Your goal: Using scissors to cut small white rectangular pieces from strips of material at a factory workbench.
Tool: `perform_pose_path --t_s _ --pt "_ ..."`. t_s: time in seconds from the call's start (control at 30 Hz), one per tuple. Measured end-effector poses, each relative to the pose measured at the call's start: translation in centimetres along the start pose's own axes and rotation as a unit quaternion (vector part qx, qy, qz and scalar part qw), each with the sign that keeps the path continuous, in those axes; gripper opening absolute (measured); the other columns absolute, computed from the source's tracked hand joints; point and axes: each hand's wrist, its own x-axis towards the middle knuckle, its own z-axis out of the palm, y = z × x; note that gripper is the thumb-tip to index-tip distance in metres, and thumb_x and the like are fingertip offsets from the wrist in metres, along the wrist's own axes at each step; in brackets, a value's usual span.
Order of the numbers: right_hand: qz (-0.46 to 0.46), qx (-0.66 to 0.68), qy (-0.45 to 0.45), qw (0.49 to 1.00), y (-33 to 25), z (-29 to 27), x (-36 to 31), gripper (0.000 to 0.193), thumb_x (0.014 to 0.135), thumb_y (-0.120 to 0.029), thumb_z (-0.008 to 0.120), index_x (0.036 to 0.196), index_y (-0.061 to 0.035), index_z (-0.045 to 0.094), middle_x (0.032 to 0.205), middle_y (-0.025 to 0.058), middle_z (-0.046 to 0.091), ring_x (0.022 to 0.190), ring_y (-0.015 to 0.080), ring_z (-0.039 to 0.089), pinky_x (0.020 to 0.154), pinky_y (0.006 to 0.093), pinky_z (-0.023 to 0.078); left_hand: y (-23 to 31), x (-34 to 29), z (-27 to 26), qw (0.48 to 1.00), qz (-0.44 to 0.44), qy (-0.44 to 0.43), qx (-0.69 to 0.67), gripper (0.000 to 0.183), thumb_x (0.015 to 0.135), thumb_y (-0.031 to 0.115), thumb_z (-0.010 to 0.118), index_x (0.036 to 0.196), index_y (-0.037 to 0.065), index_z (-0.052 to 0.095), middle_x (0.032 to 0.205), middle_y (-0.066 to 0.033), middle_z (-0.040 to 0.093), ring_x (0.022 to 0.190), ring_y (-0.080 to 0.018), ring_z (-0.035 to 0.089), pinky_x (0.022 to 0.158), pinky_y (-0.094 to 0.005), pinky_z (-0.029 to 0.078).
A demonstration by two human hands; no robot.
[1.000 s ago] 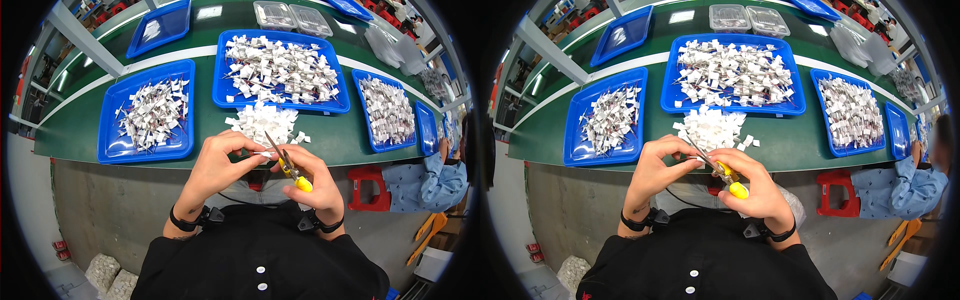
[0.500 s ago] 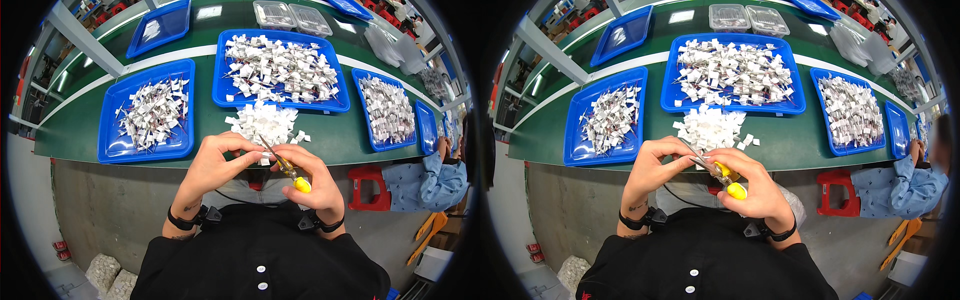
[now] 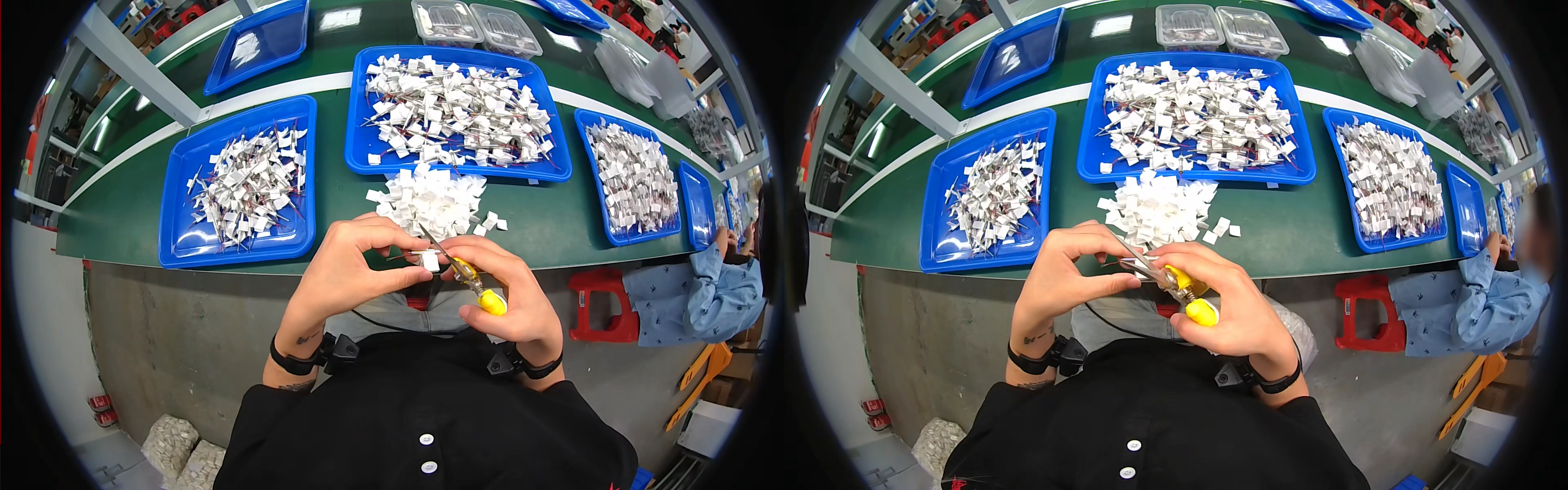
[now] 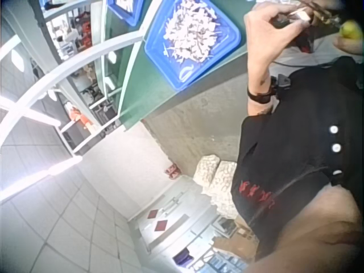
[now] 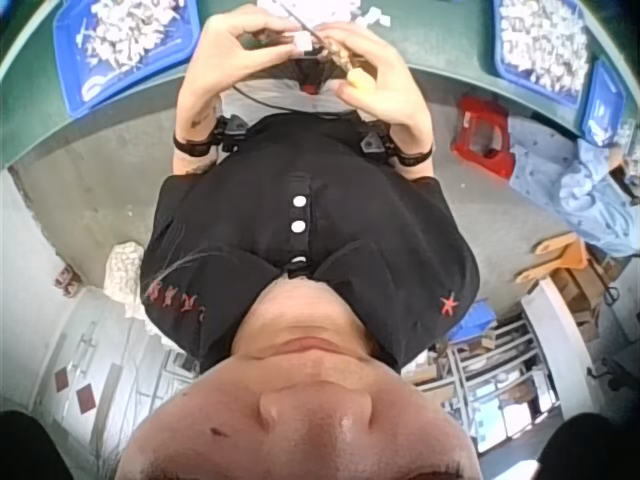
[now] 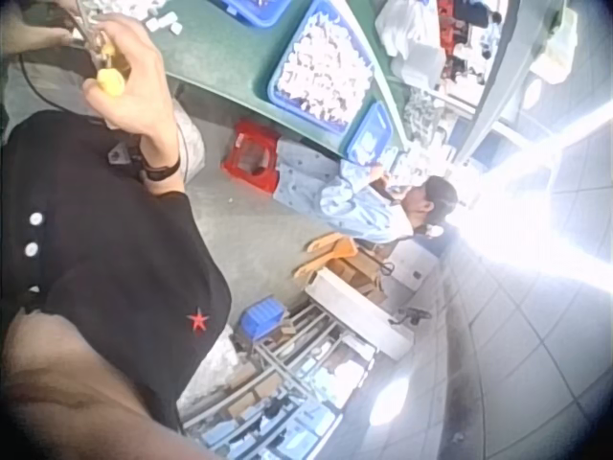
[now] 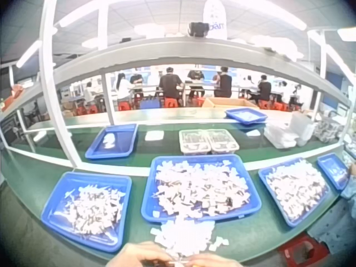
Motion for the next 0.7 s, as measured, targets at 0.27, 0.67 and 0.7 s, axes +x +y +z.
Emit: perform_pose_path --t_s 0.27,0.67,0.7 --pt "-0.006 0.001 -0.005 1.0 0.1 0.3 0.1 0.058 0.064 -0.001 0.065 0.121 0.0014 0.057 0.125 0.0181 0.058 0.114 0.0299 0.057 0.099 0.0366 0.043 -0.5 -0.1 0.2 0.999 0.002 0.021 0.042 0.019 0.074 0.013 0.079 0.091 0.005 0.075 0.075 -0.0063 0.07 0.069 -0.0164 0.058 0.061 -0.0286 0.047" --pt "-0.019 -0.037 0.051 0.998 -0.7 0.1 -0.3 0.056 0.063 -0.002 0.065 0.119 0.0005 0.058 0.125 0.0171 0.055 0.11 0.03 0.059 0.094 0.0364 0.046 -0.1 -0.2 -0.2 0.989 0.041 0.087 0.116 0.015 0.071 0.001 0.076 0.085 0.005 0.072 0.082 -0.0053 0.066 0.07 -0.0153 0.056 0.062 -0.0257 0.043" --pt "-0.013 -0.036 0.071 0.997 -0.7 -0.1 -0.5 0.056 0.063 -0.002 0.065 0.119 0.0008 0.058 0.124 0.017 0.055 0.108 0.0292 0.059 0.093 0.036 0.046 -0.3 -0.5 -0.7 0.996 -0.006 0.063 0.069 0.011 0.076 0.001 0.075 0.086 0.002 0.07 0.085 -0.0056 0.064 0.072 -0.0123 0.056 0.064 -0.0227 0.04"
